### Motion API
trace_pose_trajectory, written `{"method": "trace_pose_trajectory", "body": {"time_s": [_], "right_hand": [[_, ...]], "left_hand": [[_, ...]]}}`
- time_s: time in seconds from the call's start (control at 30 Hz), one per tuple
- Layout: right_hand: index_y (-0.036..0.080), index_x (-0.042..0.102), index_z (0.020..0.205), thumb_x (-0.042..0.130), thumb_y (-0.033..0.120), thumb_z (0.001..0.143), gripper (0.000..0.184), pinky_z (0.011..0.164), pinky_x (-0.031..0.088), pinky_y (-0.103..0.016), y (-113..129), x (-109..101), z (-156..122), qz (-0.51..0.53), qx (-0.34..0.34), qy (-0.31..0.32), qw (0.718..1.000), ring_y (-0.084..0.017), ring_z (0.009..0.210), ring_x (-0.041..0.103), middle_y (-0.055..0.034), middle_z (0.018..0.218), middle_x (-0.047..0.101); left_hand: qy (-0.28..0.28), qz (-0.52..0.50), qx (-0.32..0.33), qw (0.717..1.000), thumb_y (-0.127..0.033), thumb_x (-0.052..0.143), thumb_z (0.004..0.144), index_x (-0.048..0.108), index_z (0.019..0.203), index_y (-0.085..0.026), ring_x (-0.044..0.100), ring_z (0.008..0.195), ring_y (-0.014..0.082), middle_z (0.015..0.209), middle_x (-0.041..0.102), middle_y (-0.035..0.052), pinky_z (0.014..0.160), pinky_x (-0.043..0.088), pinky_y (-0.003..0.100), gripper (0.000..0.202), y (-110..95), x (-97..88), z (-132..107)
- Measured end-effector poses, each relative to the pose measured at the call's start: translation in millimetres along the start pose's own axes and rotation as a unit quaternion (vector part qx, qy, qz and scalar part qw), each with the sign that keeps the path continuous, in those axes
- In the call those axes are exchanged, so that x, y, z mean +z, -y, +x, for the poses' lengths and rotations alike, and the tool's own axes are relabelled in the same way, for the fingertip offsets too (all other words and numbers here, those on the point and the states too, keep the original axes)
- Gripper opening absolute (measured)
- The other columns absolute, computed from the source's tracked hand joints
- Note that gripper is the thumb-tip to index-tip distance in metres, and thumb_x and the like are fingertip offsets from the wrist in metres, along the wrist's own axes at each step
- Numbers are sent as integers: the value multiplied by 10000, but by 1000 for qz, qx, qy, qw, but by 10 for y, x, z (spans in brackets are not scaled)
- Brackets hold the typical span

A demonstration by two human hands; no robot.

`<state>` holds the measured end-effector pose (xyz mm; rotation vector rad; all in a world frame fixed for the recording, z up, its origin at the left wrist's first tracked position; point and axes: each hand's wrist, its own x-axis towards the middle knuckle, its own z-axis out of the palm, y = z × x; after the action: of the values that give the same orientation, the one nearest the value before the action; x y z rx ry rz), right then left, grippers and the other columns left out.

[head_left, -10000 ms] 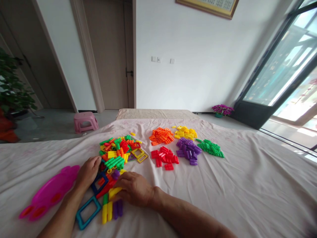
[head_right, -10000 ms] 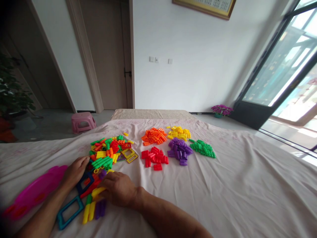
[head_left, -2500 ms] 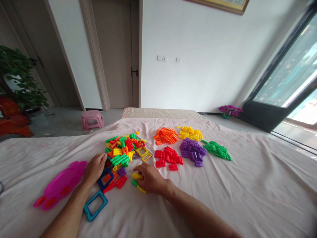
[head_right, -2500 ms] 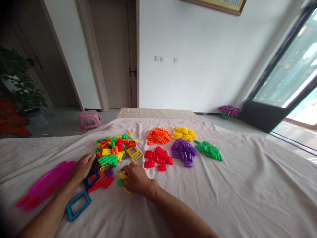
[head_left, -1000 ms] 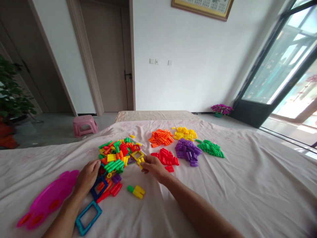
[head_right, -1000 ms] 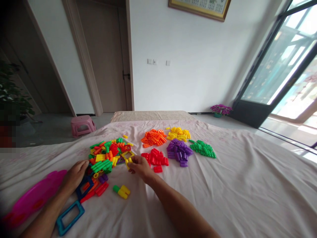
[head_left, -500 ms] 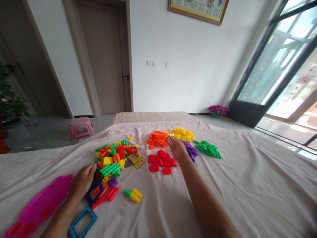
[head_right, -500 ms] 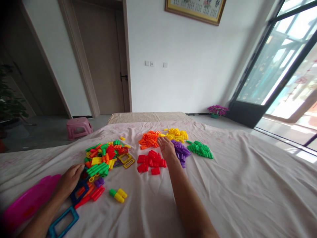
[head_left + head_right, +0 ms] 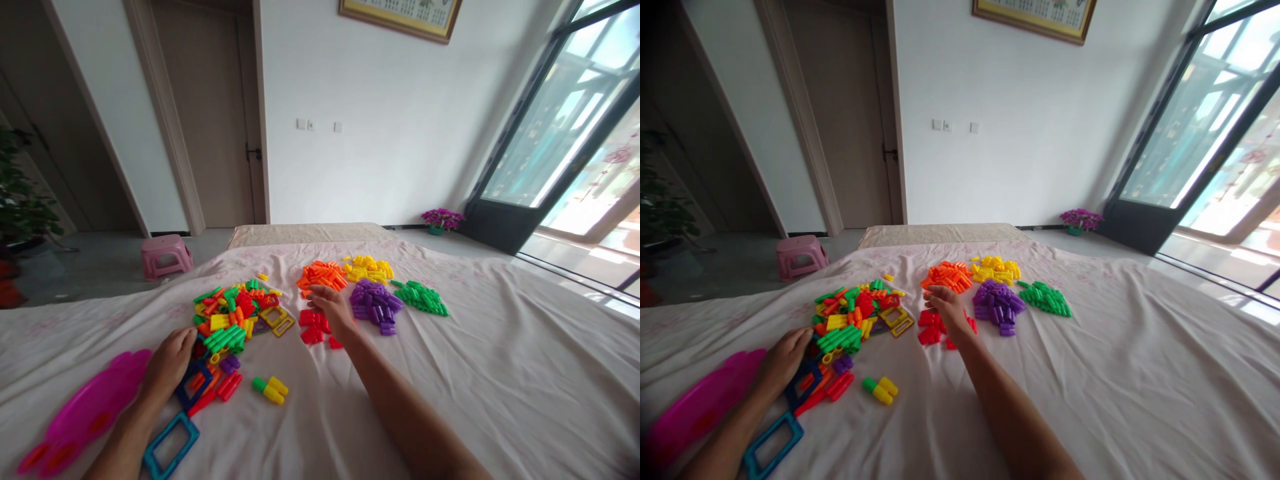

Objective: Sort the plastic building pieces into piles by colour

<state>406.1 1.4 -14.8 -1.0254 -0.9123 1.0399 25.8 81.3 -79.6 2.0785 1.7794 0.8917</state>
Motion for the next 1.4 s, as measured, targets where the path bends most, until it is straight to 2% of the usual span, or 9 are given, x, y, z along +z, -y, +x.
{"method": "trace_pose_trajectory", "body": {"time_s": [0.13, 0.27, 0.37, 0.5, 0.63, 0.83, 1.0, 1.2, 1.4], "right_hand": [[177, 683, 1068, 611, 225, 790, 292, 830, 523, -367, -153, 281, -194, -242, -106, 95, 960, -204, 918, 660, -76, 1013, 715], [224, 588, 1280, 565, 169, 838, 447, 1038, 409, -407, -196, 450, -368, -451, -233, 178, 843, -226, 1190, 541, -74, 1282, 623], [254, 463, 1404, 574, 202, 857, 560, 1105, 337, -405, -210, 512, -440, -541, -241, 206, 779, -231, 1317, 415, -51, 1414, 523], [250, 461, 1388, 628, 280, 844, 570, 1080, 341, -411, -230, 543, -456, -605, -226, 203, 736, -259, 1289, 400, -48, 1409, 517], [225, 589, 1167, 635, 279, 844, 330, 956, 402, -366, -201, 560, -442, -616, -230, 203, 726, -232, 1062, 500, -56, 1146, 642], [214, 632, 962, 557, 233, 903, 97, 841, 413, -327, -169, 596, -475, -589, -248, 177, 748, -198, 928, 518, -50, 957, 647], [228, 602, 1153, 615, 179, 841, 316, 983, 388, -381, -154, 700, -562, -542, -290, 223, 756, -217, 1112, 512, -65, 1178, 629], [234, 374, 1441, 613, 228, 842, 644, 1051, 370, -416, -219, 894, -596, -540, -291, 278, 739, -242, 1257, 464, -81, 1433, 489], [214, 279, 1493, 597, 286, 877, 697, 1060, 374, -429, -300, 1126, -546, -549, -303, 293, 722, -253, 1281, 439, -105, 1468, 443]], "left_hand": [[5, 4, -6, 1000, -477, 324, 901, 654, 1009, -191, 658, 1049, 235, 1119, 717, 111, 892, 486, 318, 450, -32, -15, -15], [6, 2, -5, 1000, -477, 324, 901, 653, 1020, -186, 654, 1061, 226, 1128, 713, 106, 910, 476, 303, 455, -47, -18, -25], [7, 1, -2, 1000, -472, 321, 901, 653, 1015, -184, 653, 1065, 221, 1125, 712, 105, 924, 469, 296, 454, -50, -18, -25], [9, 0, -2, 1000, -484, 315, 905, 650, 1002, -190, 655, 1059, 219, 1106, 716, 98, 905, 477, 291, 456, -51, -18, -22], [8, 0, -2, 1000, -477, 317, 909, 640, 1015, -190, 651, 1067, 222, 1122, 710, 105, 913, 476, 302, 445, -48, -10, -23], [2, 1, 1, 1000, -465, 321, 910, 642, 1025, -191, 650, 1067, 228, 1127, 709, 108, 924, 476, 318, 437, -47, -8, -29], [-3, -4, 5, 1000, -464, 329, 906, 656, 1018, -185, 653, 1062, 225, 1118, 715, 110, 921, 478, 315, 445, -52, -15, -23], [-8, -3, 4, 1000, -451, 352, 893, 679, 1002, -185, 660, 1044, 229, 1102, 725, 105, 915, 481, 321, 435, -47, -9, -14], [-2, -6, 4, 1000, -465, 335, 907, 670, 1051, -172, 641, 1080, 226, 1145, 708, 115, 940, 466, 320, 468, -56, -10, -28]]}}
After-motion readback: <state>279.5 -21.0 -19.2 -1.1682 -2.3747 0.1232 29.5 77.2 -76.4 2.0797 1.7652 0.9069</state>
